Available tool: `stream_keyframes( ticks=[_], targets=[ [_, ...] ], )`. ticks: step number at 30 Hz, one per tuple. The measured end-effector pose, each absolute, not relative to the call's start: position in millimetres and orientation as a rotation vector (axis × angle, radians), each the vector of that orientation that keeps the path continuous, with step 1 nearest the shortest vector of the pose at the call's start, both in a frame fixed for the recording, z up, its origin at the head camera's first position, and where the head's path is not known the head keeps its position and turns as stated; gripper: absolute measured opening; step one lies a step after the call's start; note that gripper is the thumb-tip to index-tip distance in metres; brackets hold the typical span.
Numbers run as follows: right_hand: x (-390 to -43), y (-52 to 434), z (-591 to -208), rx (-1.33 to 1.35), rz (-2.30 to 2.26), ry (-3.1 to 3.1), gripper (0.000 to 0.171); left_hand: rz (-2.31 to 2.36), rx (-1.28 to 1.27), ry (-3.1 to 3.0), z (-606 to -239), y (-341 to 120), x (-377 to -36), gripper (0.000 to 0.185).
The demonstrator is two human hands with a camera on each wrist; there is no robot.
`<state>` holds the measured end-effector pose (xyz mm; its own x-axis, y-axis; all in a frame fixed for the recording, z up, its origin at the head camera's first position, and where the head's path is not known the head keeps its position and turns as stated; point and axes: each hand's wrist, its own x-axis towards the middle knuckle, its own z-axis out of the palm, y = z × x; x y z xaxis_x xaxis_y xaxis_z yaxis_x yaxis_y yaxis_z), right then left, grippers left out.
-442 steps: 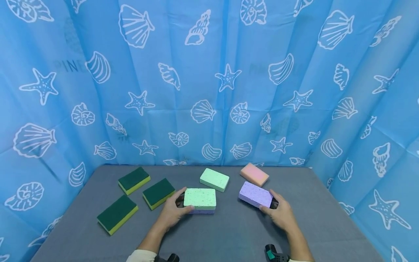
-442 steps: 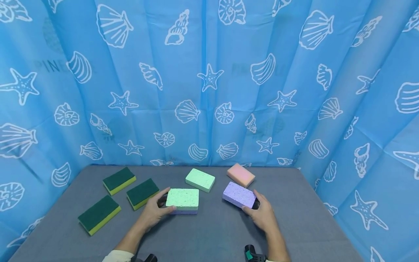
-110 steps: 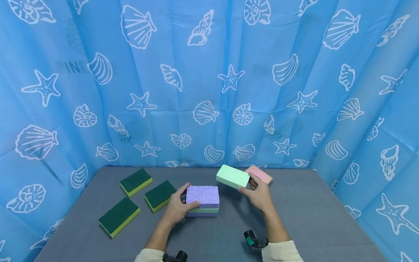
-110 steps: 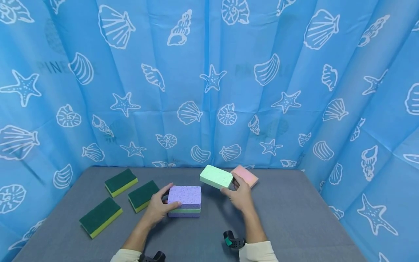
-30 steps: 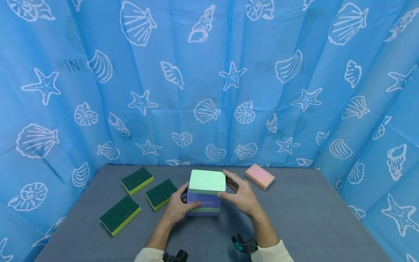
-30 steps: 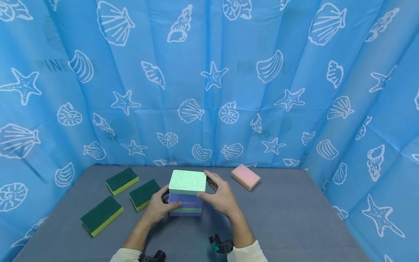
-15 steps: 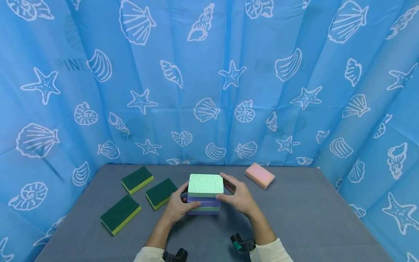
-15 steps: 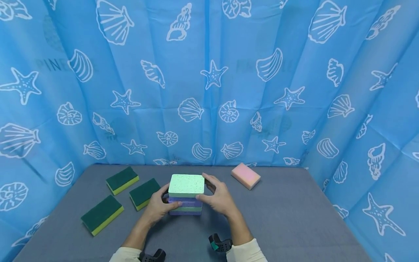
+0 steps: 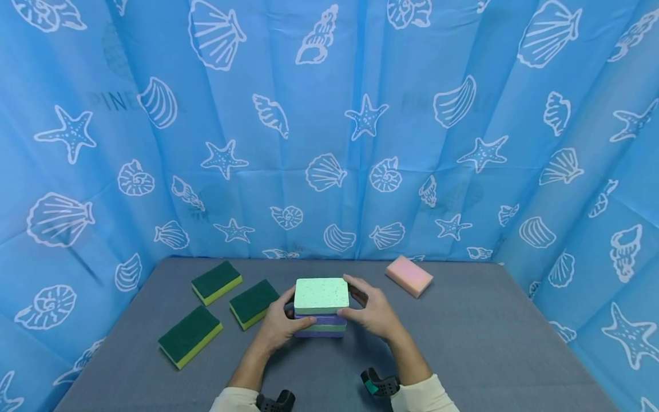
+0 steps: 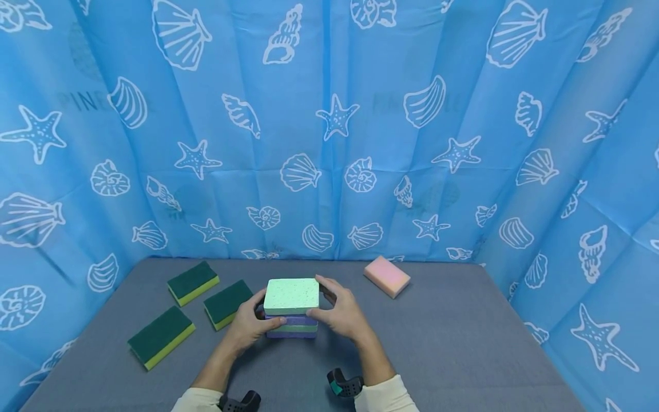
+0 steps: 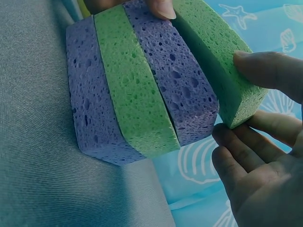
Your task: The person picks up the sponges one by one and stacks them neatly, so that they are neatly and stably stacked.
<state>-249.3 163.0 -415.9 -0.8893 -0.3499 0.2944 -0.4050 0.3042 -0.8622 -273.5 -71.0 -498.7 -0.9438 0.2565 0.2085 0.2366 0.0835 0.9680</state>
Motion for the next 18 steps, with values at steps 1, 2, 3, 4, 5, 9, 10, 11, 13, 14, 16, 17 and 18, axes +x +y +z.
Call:
stream_keyframes(
  ticks=[1,2,3,4,5,9,10,11,13,14,16,17,18],
  targets=[
    [-250,163,-416,0.721,1.674,-2.499,0.067,2.05,0.524,2.303,-499,-71,-274,0.086],
    [-250,163,-417,0.727,1.671,-2.497,0.067,2.051,0.525,2.304,-499,-71,-274,0.086],
    [-251,163,-419,0.732,1.665,-2.494,0.067,2.049,0.525,2.307,-499,-71,-274,0.087],
    [-252,163,-420,0.742,1.65,-2.492,0.066,2.047,0.524,2.311,-499,-71,-273,0.087],
    [-254,164,-424,0.741,1.649,-2.488,0.067,2.044,0.519,2.313,-499,-71,-273,0.088],
    [-264,168,-442,0.735,1.623,-2.493,0.069,2.045,0.524,2.314,-498,-71,-273,0.09],
    [-267,168,-446,0.734,1.616,-2.495,0.07,2.044,0.526,2.318,-498,-71,-273,0.09],
    [-269,169,-451,0.727,1.623,-2.495,0.07,2.043,0.528,2.322,-498,-71,-273,0.09],
    [-271,170,-454,0.728,1.619,-2.501,0.071,2.037,0.528,2.334,-498,-71,-273,0.091],
    [-271,171,-455,0.725,1.622,-2.501,0.071,2.033,0.528,2.341,-498,-71,-274,0.091],
    [-272,171,-456,0.721,1.634,-2.499,0.071,2.019,0.518,2.359,-498,-71,-274,0.092],
    [-272,171,-456,0.714,1.639,-2.502,0.071,2.015,0.509,2.363,-499,-72,-274,0.092],
    [-272,171,-457,0.706,1.644,-2.507,0.071,2.009,0.501,2.368,-499,-72,-274,0.092]
  ],
)
